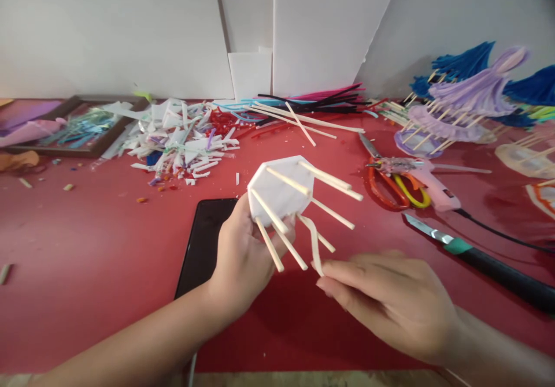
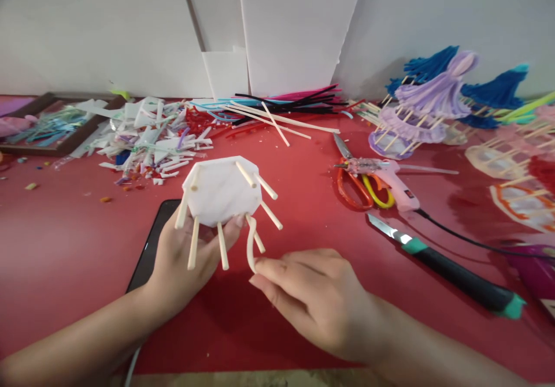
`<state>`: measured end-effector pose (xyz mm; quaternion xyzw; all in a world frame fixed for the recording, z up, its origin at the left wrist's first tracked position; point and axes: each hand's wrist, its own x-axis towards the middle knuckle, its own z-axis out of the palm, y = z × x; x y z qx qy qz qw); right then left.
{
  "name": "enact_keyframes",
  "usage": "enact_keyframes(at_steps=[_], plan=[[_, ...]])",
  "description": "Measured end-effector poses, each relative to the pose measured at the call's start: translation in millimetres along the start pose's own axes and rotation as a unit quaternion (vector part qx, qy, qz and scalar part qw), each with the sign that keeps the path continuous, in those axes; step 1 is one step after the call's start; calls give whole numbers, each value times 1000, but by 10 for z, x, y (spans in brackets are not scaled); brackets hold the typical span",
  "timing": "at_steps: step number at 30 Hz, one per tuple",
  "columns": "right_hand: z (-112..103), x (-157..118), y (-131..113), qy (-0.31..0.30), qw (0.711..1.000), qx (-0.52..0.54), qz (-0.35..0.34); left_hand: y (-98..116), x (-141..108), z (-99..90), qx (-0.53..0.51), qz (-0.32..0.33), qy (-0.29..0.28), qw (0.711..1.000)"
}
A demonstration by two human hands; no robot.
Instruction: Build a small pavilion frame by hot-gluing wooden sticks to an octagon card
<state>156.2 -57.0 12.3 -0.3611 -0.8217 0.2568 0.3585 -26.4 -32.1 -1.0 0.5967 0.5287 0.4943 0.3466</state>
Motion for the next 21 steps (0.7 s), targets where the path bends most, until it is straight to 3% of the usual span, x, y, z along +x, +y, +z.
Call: enact_keyframes(at_steps=[2, 5, 9, 14, 21], plan=[[36, 29, 26, 10, 1000, -19, 22, 1, 20, 10, -38, -7, -25, 999], [59, 74, 74, -12, 988, 69, 135, 13, 14, 14, -28, 19, -39, 999], [56, 82, 137, -90, 919, 275, 267, 11, -25, 9, -8, 40, -31, 999], [87, 72, 181, -70, 839, 459, 283, -10, -33, 11, -31, 22, -35, 999], [204, 91, 183, -35, 798, 493, 344, 32, -55, 28, -64, -8, -66, 996]])
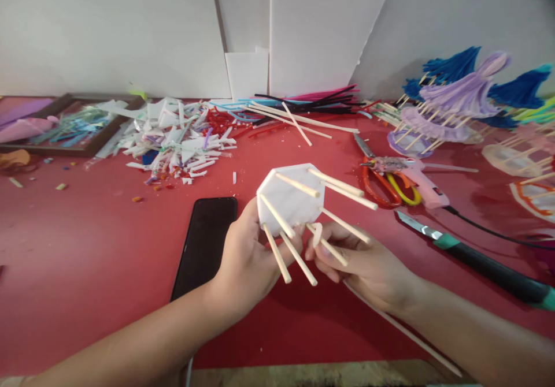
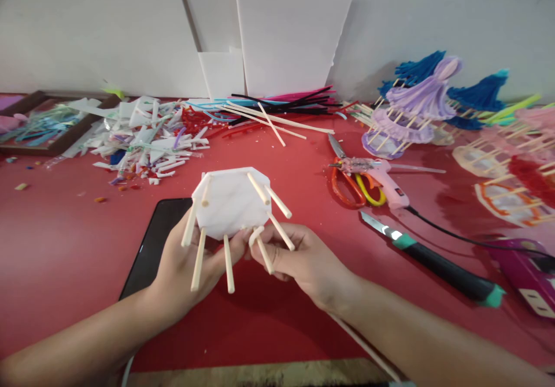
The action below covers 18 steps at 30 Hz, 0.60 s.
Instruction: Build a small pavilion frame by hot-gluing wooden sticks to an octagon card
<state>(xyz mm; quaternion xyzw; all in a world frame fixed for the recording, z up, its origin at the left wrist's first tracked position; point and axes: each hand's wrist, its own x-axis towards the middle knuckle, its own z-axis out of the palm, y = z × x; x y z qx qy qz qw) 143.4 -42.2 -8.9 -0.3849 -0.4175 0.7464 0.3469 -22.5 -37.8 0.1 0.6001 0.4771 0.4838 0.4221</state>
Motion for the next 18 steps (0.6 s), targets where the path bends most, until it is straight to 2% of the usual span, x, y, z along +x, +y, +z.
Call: enact_keyframes(at_steps=[4, 9, 13, 18], plan=[[-27, 5, 17, 26, 998, -46, 41, 49, 6, 15, -24, -15, -24, 999], [-38, 14, -33, 44, 990, -135, 7, 54, 60, 4, -73, -56, -37, 995], [-23, 10, -101, 48, 984, -170, -14, 48, 69, -10, -26, -66, -25, 997], [-22, 0, -177, 59, 985, -154, 58, 59, 40, -11, 15, -41, -45, 998]])
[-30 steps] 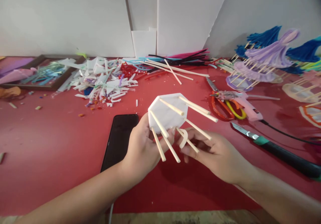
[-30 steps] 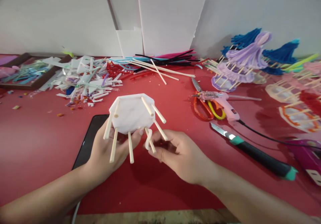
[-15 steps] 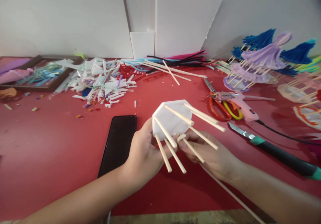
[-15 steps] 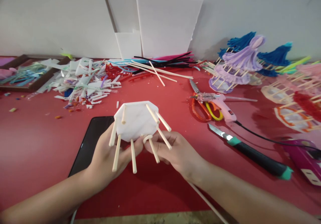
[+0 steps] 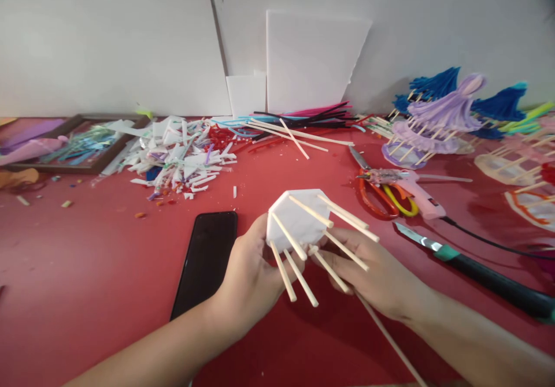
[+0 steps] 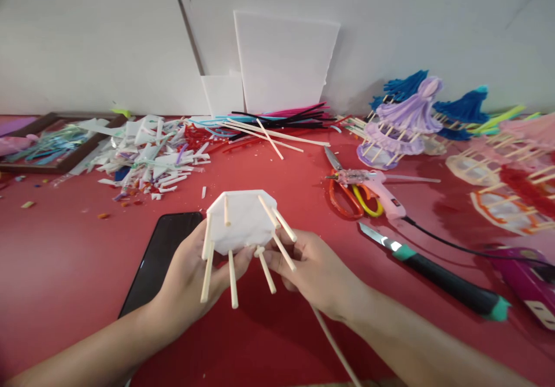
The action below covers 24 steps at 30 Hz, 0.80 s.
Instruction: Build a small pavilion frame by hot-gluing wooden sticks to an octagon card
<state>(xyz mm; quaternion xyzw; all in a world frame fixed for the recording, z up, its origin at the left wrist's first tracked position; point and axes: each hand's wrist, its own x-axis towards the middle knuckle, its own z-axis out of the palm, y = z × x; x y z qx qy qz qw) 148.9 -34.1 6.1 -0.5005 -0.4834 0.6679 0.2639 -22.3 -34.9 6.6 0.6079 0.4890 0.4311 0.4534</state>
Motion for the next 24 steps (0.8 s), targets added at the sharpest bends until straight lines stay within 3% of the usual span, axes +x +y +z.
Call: enact_keyframes(at_steps=[8, 13, 18, 24], plan=[[-8, 63, 81, 6, 994, 107, -6, -19, 23, 6, -53, -23, -17, 998], [11, 71, 96, -8, 987, 155, 31, -7, 35, 15, -89, -38, -16, 995], [20, 46, 113, -30, 983, 174, 55, -3, 0, 7, -29, 2, 6, 1000], [32, 30, 130, 9, 985, 166, 56, -59, -60, -7, 0, 35, 6, 999]])
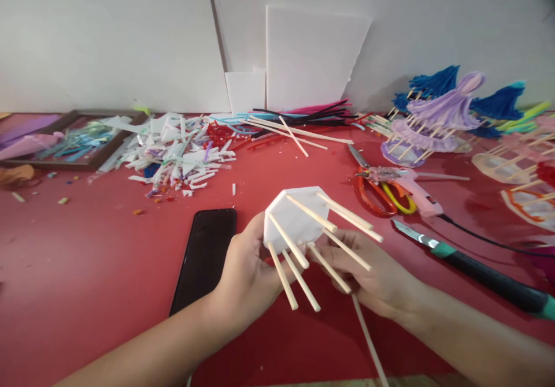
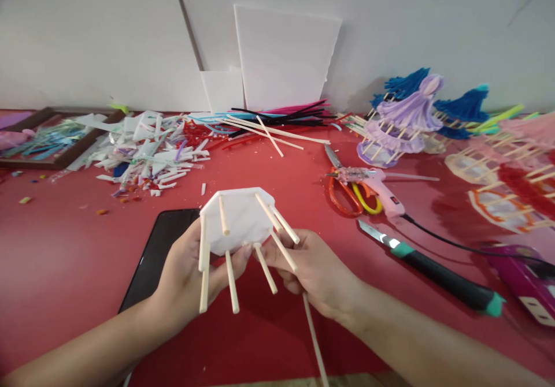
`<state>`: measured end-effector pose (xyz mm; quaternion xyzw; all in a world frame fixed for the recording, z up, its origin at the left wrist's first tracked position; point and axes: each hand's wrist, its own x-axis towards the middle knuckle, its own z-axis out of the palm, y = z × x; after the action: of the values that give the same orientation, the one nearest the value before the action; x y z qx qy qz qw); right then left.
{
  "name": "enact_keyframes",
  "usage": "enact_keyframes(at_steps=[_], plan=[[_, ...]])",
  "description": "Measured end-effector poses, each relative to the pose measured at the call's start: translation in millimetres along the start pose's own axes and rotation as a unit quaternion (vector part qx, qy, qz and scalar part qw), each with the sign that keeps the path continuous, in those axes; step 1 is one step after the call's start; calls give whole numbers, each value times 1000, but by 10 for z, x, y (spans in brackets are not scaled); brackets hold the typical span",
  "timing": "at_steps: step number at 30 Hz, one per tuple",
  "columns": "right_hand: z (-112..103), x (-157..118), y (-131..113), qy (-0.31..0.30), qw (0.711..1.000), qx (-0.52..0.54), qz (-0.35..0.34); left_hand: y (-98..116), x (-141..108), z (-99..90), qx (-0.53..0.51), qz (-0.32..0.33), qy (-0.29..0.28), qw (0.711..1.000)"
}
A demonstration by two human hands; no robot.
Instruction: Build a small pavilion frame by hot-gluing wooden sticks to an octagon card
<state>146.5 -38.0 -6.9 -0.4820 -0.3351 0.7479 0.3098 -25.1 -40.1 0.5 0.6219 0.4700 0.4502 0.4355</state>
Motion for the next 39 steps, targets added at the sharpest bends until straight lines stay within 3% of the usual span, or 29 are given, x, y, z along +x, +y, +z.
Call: enact_keyframes(at_steps=[5, 10, 15, 20, 23, 28, 39], plan=[[12, 4, -46, 27, 997, -62, -34, 15, 41, -4, -10, -54, -8, 998], [12, 22, -46, 93, 969, -180, -138, -2, 131, -15, -78, -103, -25, 991], [26, -17, -30, 155, 914, -288, -241, -19, 164, -17, -183, -187, -54, 964], [-13, -38, -6, 134, 812, -421, -381, -28, 173, -32, -237, -257, -79, 934], [-28, -42, -1, 126, 784, -451, -407, -40, 172, -44, -256, -280, -82, 922], [-12, -72, -28, 141, 773, -448, -426, -45, 161, -61, -272, -276, -93, 917], [36, -100, -37, 174, 705, -482, -491, 19, 150, -33, -286, -209, -98, 930]])
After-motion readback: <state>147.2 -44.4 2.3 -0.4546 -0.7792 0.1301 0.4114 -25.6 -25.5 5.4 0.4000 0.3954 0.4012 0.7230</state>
